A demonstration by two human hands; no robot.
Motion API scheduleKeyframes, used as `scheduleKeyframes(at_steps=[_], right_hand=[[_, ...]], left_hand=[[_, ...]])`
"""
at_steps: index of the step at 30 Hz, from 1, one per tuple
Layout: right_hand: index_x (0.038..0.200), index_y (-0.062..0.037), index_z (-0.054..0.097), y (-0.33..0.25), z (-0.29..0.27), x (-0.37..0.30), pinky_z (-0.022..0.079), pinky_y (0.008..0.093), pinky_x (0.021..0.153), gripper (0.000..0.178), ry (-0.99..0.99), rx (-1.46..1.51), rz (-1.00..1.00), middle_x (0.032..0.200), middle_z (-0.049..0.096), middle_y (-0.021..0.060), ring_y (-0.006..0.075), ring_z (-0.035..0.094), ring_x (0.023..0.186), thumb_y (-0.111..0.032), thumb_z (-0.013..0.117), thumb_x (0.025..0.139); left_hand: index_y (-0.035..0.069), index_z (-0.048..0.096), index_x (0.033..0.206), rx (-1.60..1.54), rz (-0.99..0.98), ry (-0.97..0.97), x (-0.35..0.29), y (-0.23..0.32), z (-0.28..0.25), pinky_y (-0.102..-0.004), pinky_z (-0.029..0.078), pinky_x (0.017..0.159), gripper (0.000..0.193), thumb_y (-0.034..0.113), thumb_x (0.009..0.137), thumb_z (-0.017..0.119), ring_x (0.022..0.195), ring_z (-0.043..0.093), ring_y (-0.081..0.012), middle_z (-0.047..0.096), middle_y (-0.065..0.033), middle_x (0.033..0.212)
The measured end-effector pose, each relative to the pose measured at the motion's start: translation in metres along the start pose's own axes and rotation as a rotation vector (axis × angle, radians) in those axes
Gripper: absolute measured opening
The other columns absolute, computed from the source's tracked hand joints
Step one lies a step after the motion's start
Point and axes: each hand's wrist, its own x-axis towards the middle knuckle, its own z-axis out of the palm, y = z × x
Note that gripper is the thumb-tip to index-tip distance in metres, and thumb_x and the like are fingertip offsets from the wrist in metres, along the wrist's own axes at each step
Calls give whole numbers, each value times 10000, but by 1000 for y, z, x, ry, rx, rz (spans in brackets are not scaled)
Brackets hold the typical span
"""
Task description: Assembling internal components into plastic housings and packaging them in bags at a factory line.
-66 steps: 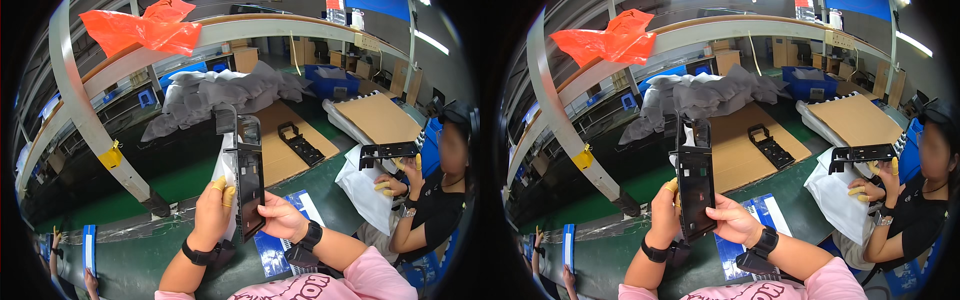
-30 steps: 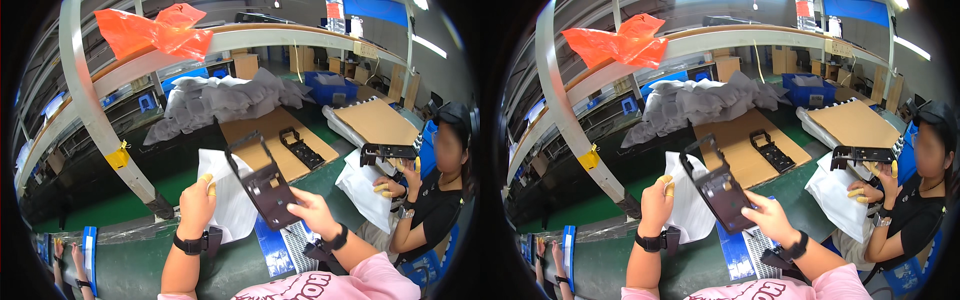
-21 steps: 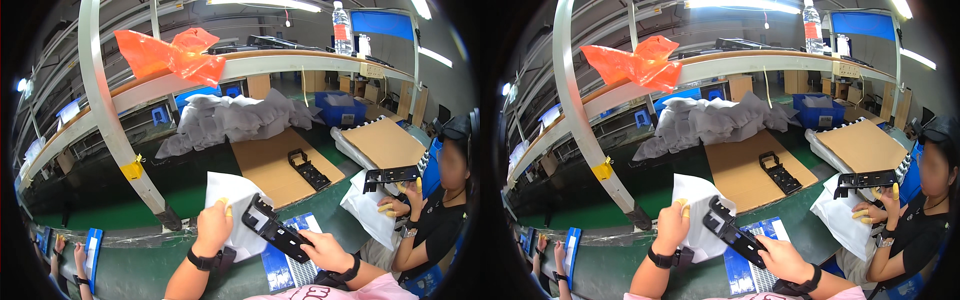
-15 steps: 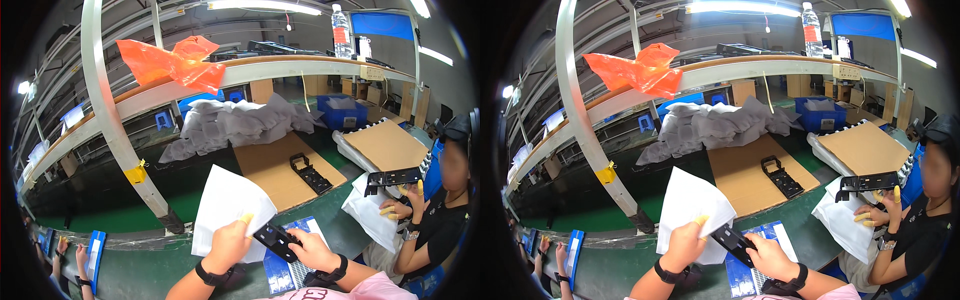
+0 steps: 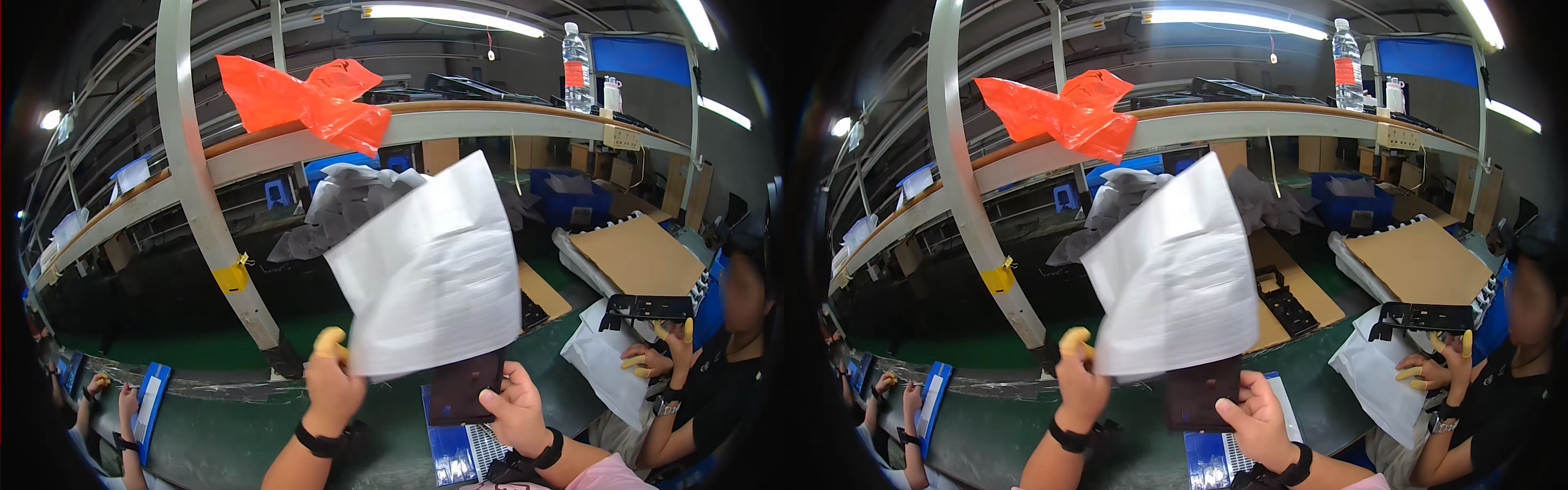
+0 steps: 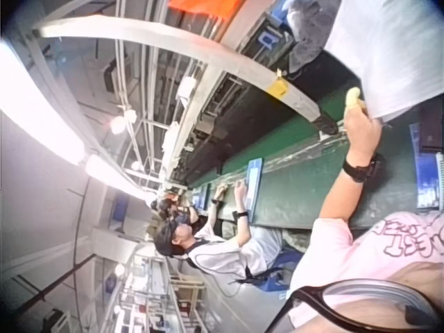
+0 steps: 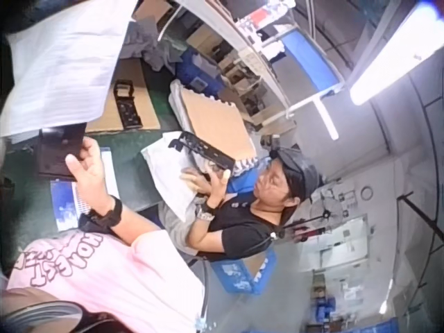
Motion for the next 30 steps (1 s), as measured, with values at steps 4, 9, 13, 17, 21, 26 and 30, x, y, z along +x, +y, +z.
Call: scheduleKeyframes(at_steps=[4,9,13,17,21,26,30], right_hand=[[1107,25,343,2,8,13,460,313,816,342,167,8,-43,1059,505,160,191,534,943,45,497,803],[1138,35,364,7,4,18,425,297,849,395,231,-35,79,1077,513,146,182,521,983,55,522,777],[1128,23,353,26,-1,24,433,297,818,384,283,-107,-131,1041,519,145,182,527,950,25,527,786],[1092,30,419,31,3,23,417,316,817,379,127,-694,-149,1058,526,167,254,523,986,-64,578,761],[1213,59,373,26,5,29,175,477,988,673,-211,-1194,-113,1108,512,203,306,452,1092,-468,491,812],[1266,-36,352,3,20,50,142,520,987,713,-714,-1428,-176,929,583,145,257,553,927,-464,587,746],[993,-108,582,3,37,75,259,479,924,295,-704,-1539,-530,808,602,34,177,576,805,-129,603,700]], left_hand=[[-15,481,1044,-97,368,-131,-55,34,28,-316,404,469,454,29,610,609,474,476,-232,466,-60,533],[-32,460,1094,-167,366,-202,-65,47,32,-309,404,451,541,19,577,612,433,460,-218,473,-47,536],[-22,457,1116,-179,265,-315,-68,58,34,-307,407,441,554,21,586,613,436,470,-222,478,-61,534],[19,495,1079,-298,239,-306,-74,61,37,-269,414,427,462,39,638,634,435,510,-173,508,-51,531],[28,384,1147,-479,-155,-286,-55,53,10,-213,415,457,450,9,745,585,502,532,-88,571,-43,616],[43,374,1135,-1031,-563,-32,-7,34,-22,-185,378,510,415,-45,762,532,549,488,-69,546,-35,653],[37,397,1128,-901,-443,-4,10,16,-54,-166,330,497,404,-37,757,538,518,434,-46,522,-15,626]])
